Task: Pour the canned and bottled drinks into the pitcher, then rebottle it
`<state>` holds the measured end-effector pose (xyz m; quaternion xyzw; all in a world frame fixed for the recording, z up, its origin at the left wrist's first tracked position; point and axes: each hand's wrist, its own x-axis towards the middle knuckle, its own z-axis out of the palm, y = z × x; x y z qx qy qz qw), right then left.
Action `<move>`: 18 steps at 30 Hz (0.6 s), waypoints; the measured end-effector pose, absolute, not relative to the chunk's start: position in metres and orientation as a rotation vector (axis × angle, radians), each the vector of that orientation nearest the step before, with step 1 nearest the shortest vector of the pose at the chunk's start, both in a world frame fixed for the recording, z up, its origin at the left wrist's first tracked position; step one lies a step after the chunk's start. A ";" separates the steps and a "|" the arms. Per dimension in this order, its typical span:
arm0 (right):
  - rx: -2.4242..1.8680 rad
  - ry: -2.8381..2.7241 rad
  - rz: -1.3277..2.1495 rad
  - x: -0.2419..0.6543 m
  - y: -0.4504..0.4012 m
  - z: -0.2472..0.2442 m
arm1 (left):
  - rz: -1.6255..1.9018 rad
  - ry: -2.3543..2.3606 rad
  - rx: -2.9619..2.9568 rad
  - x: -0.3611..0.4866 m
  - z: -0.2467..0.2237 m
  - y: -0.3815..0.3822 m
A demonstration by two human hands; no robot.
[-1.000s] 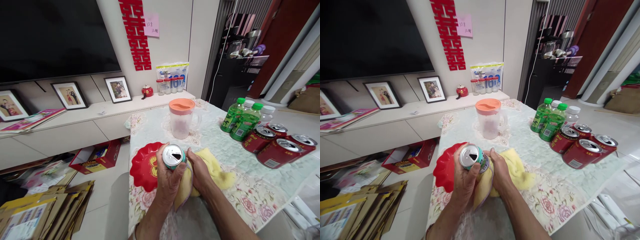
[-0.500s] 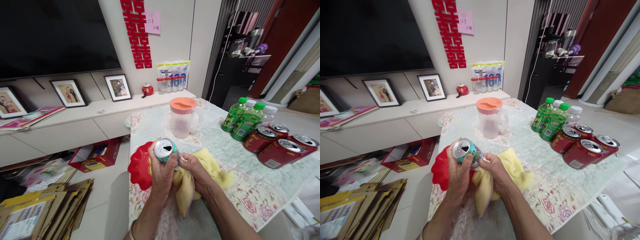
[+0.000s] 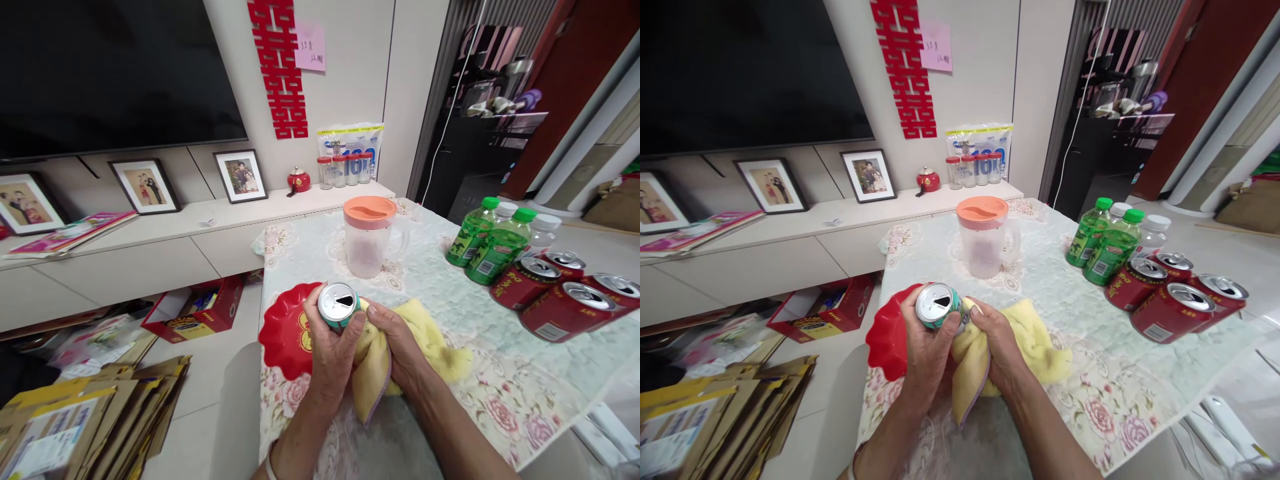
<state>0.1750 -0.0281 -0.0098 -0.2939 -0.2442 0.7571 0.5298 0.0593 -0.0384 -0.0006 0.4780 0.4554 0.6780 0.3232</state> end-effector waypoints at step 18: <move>-0.758 -0.692 1.783 0.179 -0.027 -0.011 | 1.698 1.133 1.098 0.060 0.006 -0.042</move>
